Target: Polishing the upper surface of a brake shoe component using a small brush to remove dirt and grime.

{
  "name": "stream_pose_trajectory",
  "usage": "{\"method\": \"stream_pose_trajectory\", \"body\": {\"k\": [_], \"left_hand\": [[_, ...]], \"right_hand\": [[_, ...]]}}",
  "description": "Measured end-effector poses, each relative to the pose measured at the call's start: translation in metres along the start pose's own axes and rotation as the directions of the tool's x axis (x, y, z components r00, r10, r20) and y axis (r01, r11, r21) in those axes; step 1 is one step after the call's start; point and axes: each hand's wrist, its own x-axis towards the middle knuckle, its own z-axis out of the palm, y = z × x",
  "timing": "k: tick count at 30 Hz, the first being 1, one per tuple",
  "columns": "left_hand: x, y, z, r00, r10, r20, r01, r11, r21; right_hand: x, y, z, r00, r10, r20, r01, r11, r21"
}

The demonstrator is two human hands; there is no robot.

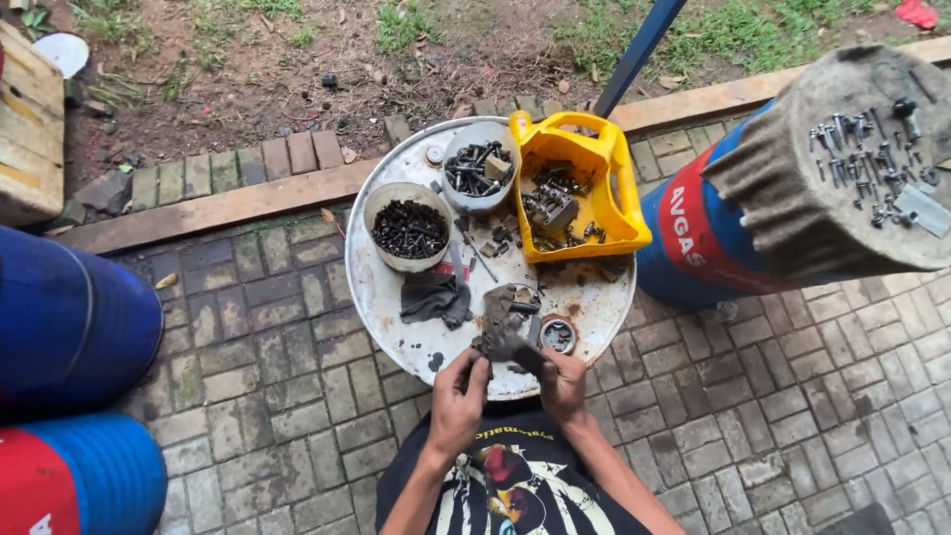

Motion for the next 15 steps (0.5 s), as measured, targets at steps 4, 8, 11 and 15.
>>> {"method": "stream_pose_trajectory", "body": {"k": [4,8,11,15], "left_hand": [[0.002,-0.002,0.002,0.997,0.073,-0.022,-0.071,0.995,0.068],[0.014,-0.006,0.004,1.0,0.018,-0.01,-0.017,0.997,0.08],[0.017,-0.011,0.005,0.998,-0.066,0.015,0.065,0.995,0.071],[0.02,0.003,0.005,1.0,-0.029,0.009,0.028,0.994,0.105]], "right_hand": [[-0.022,0.029,-0.006,0.977,0.205,-0.063,-0.205,0.979,0.014],[0.012,-0.006,-0.006,0.983,0.178,-0.053,-0.169,0.975,0.144],[0.035,-0.042,-0.004,0.999,0.028,-0.029,-0.023,0.987,0.159],[0.029,-0.036,0.005,1.0,-0.029,0.004,0.029,0.992,0.126]]}}
